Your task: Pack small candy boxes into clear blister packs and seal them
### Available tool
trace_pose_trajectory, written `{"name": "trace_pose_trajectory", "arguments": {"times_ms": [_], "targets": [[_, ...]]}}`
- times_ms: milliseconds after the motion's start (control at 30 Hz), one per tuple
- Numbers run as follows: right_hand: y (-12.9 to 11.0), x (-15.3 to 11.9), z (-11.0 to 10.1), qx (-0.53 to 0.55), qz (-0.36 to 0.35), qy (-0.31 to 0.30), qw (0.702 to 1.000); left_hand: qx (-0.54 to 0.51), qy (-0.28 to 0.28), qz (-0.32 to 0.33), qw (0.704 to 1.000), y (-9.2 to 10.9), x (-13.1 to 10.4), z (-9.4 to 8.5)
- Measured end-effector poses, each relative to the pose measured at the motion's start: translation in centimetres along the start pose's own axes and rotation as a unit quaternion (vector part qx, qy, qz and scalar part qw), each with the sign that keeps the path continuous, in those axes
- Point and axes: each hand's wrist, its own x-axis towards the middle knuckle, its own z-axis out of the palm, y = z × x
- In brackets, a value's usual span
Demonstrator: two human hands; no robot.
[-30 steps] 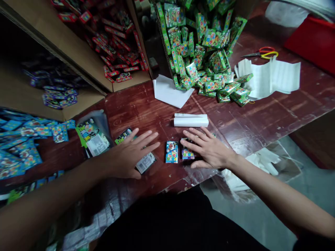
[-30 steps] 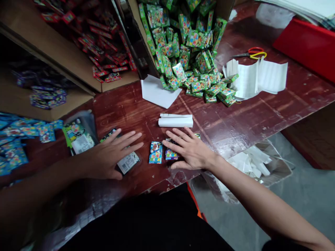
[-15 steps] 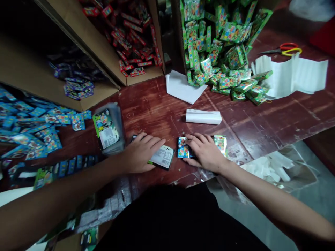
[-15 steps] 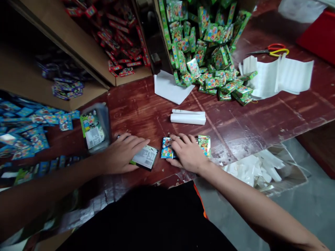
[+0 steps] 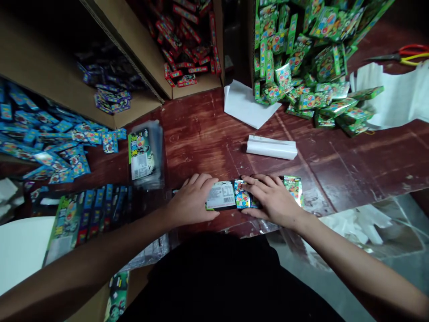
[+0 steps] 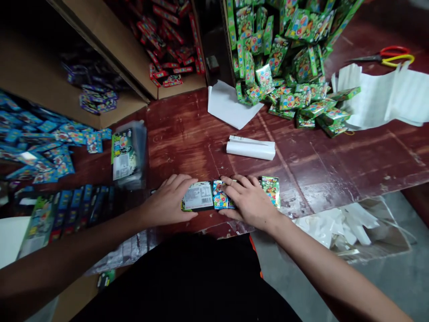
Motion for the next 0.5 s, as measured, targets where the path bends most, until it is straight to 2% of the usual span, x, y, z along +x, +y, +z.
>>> {"name": "trace_pose_trajectory", "arguments": {"times_ms": [133, 333, 500], "targets": [[0.0, 0.0, 0.0, 0.005, 0.001, 0.006, 1.000, -0.084, 0.005, -0.025, 0.996, 0.2, 1.2, 0.2], [-0.1, 0.0, 0.2, -0.002, -0.002, 0.008, 1.000, -0.144, 0.088, -0.078, 0.982, 1.2, 3.9, 1.8], [0.0, -0.2, 0.2, -0.007, -0.004, 0.015, 1.000, -0.176, 0.092, -0.089, 0.976, 1.1, 4.7, 2.2]]}}
